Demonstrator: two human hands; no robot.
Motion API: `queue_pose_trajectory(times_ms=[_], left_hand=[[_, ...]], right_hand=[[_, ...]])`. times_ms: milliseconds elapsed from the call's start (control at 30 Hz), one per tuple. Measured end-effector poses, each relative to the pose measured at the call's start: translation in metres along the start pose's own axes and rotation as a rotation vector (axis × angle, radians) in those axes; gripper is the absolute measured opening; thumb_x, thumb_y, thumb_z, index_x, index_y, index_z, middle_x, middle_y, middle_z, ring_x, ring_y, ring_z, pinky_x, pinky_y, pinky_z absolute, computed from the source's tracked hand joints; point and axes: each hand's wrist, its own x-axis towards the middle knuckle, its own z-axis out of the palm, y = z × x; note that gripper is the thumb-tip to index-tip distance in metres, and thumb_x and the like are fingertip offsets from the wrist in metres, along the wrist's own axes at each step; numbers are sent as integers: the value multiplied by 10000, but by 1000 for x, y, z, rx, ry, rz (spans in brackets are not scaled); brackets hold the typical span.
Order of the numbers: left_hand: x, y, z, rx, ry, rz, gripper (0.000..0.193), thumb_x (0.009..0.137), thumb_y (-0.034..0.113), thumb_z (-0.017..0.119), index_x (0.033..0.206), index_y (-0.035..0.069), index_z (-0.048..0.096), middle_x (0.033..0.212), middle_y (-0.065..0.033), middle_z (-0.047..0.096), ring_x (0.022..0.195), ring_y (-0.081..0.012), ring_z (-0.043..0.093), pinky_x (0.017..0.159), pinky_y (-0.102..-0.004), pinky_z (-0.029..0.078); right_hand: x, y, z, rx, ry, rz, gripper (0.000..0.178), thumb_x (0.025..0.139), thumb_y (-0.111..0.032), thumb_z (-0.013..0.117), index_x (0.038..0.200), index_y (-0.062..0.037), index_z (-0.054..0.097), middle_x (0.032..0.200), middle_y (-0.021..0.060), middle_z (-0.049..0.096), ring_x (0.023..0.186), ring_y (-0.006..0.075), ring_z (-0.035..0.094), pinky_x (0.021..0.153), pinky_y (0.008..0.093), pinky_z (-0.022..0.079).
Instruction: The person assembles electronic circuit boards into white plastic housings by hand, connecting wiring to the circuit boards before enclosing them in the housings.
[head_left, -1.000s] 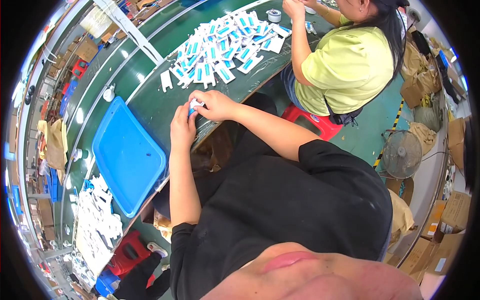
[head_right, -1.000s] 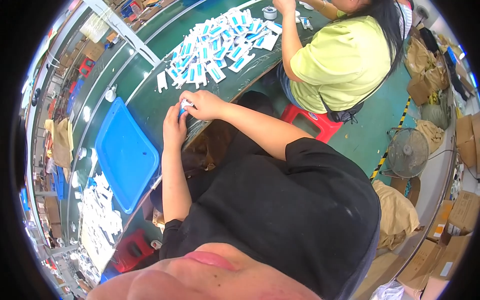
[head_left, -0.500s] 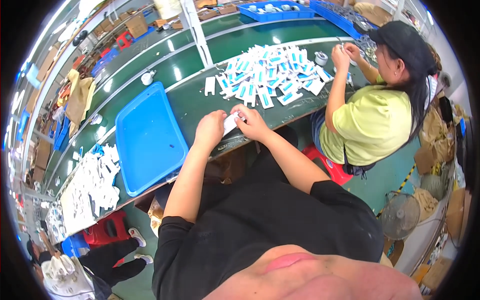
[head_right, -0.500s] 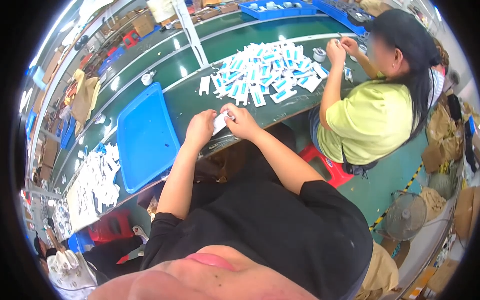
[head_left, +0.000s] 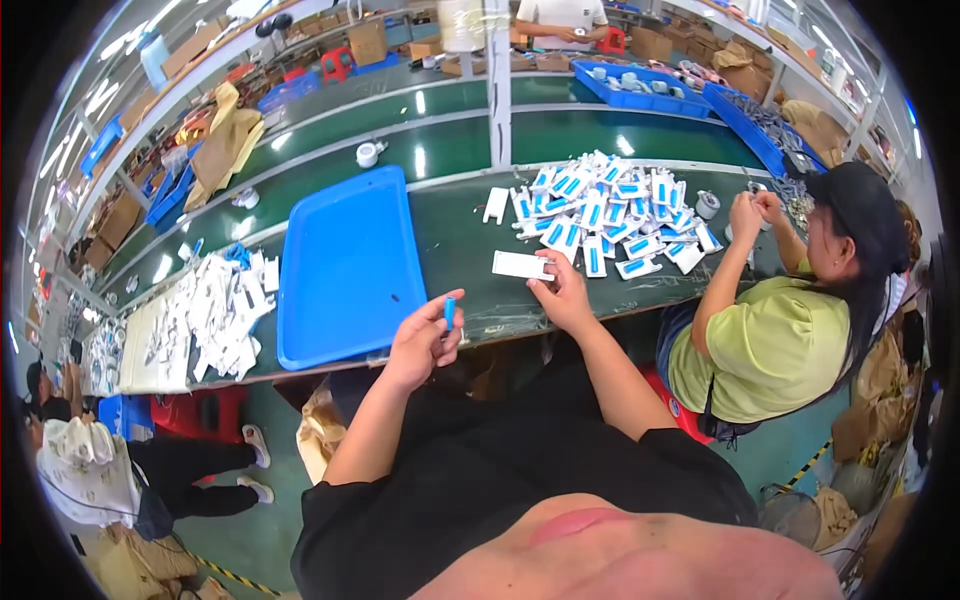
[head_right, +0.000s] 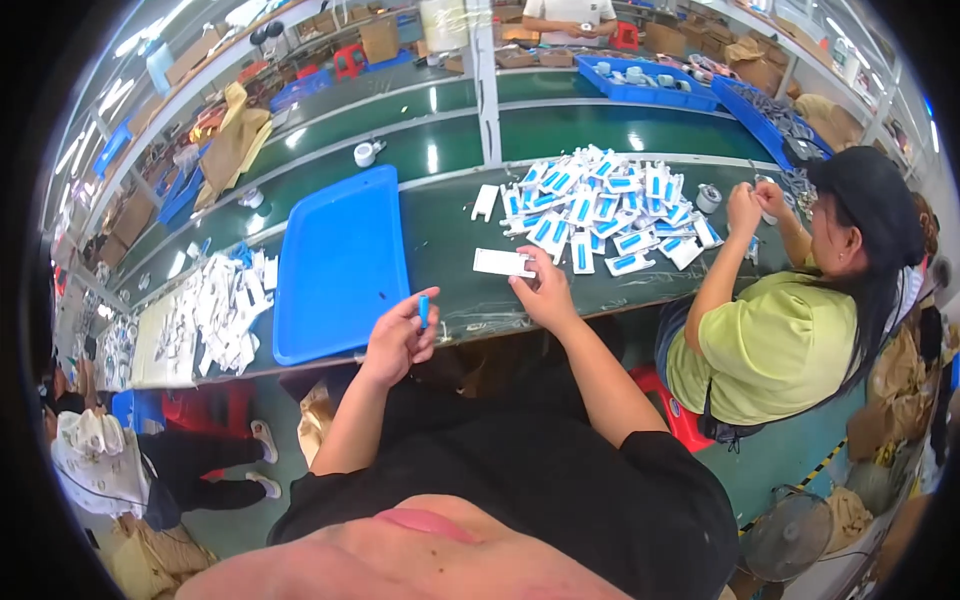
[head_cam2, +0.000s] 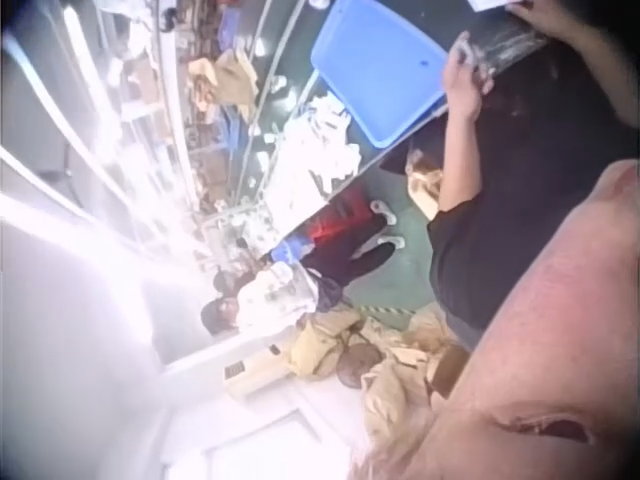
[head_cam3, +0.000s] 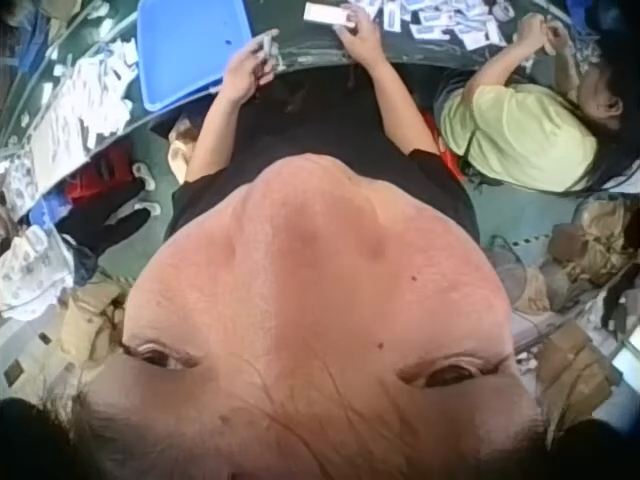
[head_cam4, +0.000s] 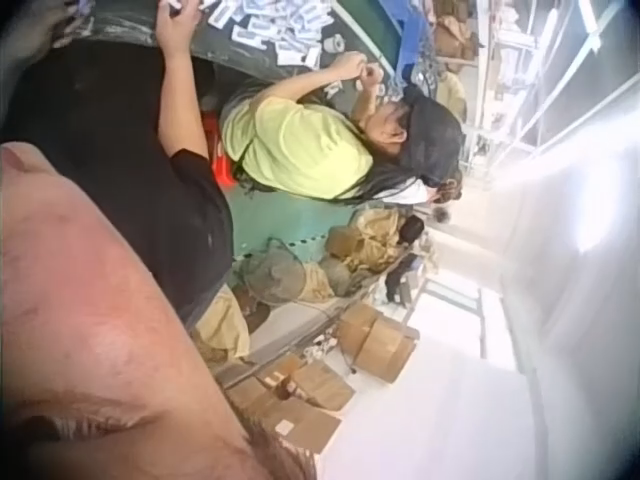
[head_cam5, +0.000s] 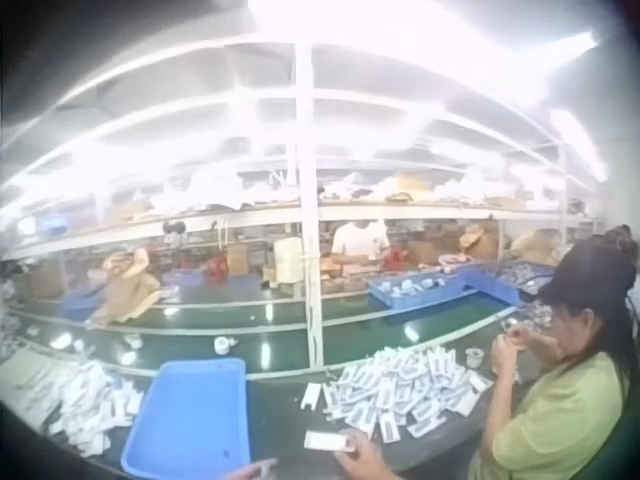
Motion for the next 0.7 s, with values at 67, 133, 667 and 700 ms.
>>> queue_pose_trajectory(times_ms=[67, 133, 667, 700], left_hand=[[1, -18, -14, 155, -25, 72, 389, 1060, 24, 506, 1447, 0, 518, 1145, -83, 626, 812, -125, 582, 590, -257, 519], [1, -27, -18, 211, -4, 140, 393, 1038, 0, 563, 1429, -15, 529, 1184, -121, 655, 896, -153, 661, 640, -280, 586], [5, -25, 1, 1026, 2, 550, 258, 927, 255, 768, 1097, 67, 719, 888, -145, 741, 797, -336, 726, 684, -402, 563], [1, -21, 5, 1017, 36, 522, 252, 928, 245, 767, 1104, 70, 723, 880, -140, 738, 788, -326, 726, 678, -392, 560]], right_hand=[[5, 5, 4, -113, 102, -169, 448, 888, -74, 729, 1308, -62, 573, 959, 95, 772, 664, 86, 609, 613, 271, 495], [4, -22, 8, -341, 56, -118, 407, 867, -104, 743, 1251, -61, 616, 813, 108, 741, 593, 139, 605, 581, 300, 488], [-34, -66, 31, 58, -429, -81, 295, 972, -67, 661, 1256, 11, 663, 1029, 65, 670, 785, 109, 644, 711, 278, 526], [-31, -74, 31, -96, -505, -204, 187, 962, -78, 684, 1120, 20, 701, 947, 71, 687, 784, 133, 658, 707, 286, 525]])
